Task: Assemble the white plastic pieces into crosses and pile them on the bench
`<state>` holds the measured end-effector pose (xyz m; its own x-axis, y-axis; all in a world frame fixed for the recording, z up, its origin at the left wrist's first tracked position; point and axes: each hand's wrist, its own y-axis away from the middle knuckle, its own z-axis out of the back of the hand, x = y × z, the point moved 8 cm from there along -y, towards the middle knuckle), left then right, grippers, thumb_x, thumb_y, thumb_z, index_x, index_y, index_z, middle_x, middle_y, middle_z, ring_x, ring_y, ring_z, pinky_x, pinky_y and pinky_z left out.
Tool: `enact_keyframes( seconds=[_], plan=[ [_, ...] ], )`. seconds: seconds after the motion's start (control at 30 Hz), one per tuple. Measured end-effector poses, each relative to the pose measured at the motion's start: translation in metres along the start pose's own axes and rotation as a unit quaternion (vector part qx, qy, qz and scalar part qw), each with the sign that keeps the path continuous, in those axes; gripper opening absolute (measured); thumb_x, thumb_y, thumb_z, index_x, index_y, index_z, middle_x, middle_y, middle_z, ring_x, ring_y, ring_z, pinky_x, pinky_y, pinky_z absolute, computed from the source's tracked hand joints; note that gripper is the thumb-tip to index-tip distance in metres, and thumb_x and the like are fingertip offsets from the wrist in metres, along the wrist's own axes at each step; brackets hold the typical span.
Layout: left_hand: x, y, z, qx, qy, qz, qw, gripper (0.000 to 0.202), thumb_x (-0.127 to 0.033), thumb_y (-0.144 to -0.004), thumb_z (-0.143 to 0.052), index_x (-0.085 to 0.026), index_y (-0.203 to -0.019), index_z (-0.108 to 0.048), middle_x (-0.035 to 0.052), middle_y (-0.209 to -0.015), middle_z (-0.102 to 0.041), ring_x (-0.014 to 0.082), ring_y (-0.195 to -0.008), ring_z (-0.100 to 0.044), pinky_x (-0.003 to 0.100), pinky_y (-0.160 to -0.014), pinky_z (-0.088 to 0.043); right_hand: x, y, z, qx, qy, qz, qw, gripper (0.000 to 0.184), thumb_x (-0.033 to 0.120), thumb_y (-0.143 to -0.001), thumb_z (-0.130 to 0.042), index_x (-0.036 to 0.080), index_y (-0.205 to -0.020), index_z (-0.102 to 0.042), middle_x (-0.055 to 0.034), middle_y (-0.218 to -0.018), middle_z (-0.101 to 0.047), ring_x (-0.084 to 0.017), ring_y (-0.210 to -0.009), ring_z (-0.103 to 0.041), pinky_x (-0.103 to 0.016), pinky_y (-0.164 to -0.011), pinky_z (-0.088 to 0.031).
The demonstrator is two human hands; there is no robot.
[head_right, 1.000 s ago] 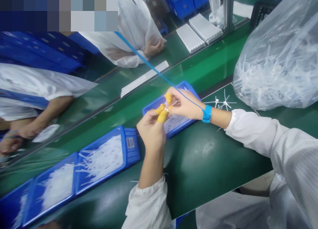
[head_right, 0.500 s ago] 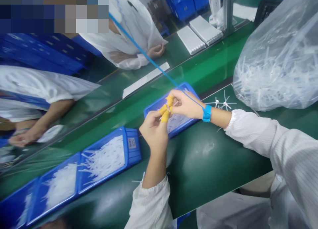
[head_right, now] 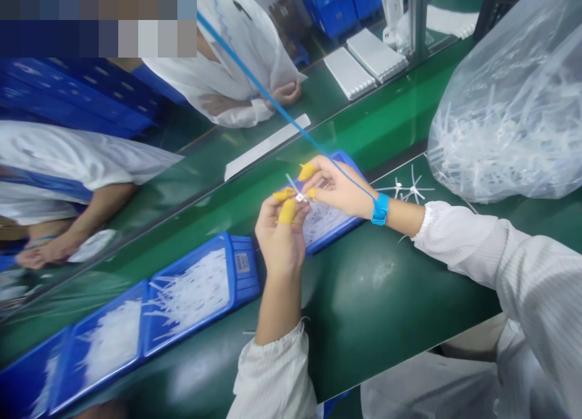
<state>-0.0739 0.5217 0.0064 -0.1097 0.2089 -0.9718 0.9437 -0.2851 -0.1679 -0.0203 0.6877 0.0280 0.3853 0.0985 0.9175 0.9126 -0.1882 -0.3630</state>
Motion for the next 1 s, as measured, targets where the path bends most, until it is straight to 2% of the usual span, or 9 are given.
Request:
enact_keyframes(
  seconds=[0.13, 0.3, 0.53, 0.77, 1.0],
  plan=[
    [0.0022, -0.0010, -0.0019, 0.024, 0.012, 0.007, 1.000, 0.034, -0.036, -0.081, -0.095, -0.023, -0.106, -0.076, 0.0018, -0.099, -0.077, 0.0110, -0.084, -0.073, 0.021, -0.080, -0.062, 0.0006, 0.0011, -0.0031, 0.011, 0.002, 0.001, 1.000, 0.034, 0.012, -0.085, -0.071, 0.021, -0.115, -0.059, -0.0033, -0.103, -0.080, -0.018, -0.102, -0.078, -0.029, -0.083, -0.059],
    [0.0027, 0.0005, -0.0049, 0.053, -0.011, 0.004, 0.999, 0.034, -0.040, -0.083, -0.094, -0.023, -0.106, -0.076, 0.0034, -0.106, -0.077, 0.0157, -0.095, -0.077, 0.029, -0.091, -0.066, 0.0005, 0.0011, -0.0037, 0.013, 0.002, -0.005, 1.000, 0.032, 0.013, -0.085, -0.073, 0.021, -0.114, -0.061, -0.0036, -0.104, -0.081, -0.018, -0.103, -0.078, -0.029, -0.085, -0.061],
    [-0.0047, 0.0008, -0.0039, 0.018, -0.010, -0.038, 0.999, 0.041, -0.027, -0.072, -0.100, -0.022, -0.105, -0.075, 0.0039, -0.106, -0.077, 0.0165, -0.099, -0.076, 0.027, -0.087, -0.065, -0.0001, 0.0018, -0.0039, 0.004, -0.013, -0.007, 1.000, 0.034, 0.014, -0.083, -0.074, 0.020, -0.114, -0.060, -0.0029, -0.103, -0.077, -0.017, -0.100, -0.077, -0.031, -0.091, -0.063],
    [-0.0053, 0.0011, -0.0029, 0.021, -0.033, -0.048, 0.998, 0.037, -0.031, -0.077, -0.097, -0.022, -0.103, -0.072, 0.0025, -0.100, -0.074, 0.0152, -0.090, -0.074, 0.026, -0.080, -0.065, -0.0024, 0.0021, -0.0034, 0.010, 0.013, -0.021, 1.000, 0.034, 0.010, -0.082, -0.071, 0.022, -0.112, -0.060, -0.0012, -0.100, -0.074, -0.016, -0.098, -0.075, -0.029, -0.087, -0.062],
    [-0.0001, 0.0032, -0.0056, 0.058, -0.042, -0.045, 0.996, 0.034, -0.036, -0.083, -0.095, -0.022, -0.106, -0.075, 0.0054, -0.106, -0.077, 0.0179, -0.096, -0.077, 0.032, -0.088, -0.066, 0.0004, 0.0012, 0.0002, 0.032, 0.047, -0.009, 0.998, 0.031, 0.016, -0.079, -0.077, 0.020, -0.107, -0.064, -0.0008, -0.096, -0.069, -0.016, -0.091, -0.070, -0.029, -0.083, -0.061]
  ],
)
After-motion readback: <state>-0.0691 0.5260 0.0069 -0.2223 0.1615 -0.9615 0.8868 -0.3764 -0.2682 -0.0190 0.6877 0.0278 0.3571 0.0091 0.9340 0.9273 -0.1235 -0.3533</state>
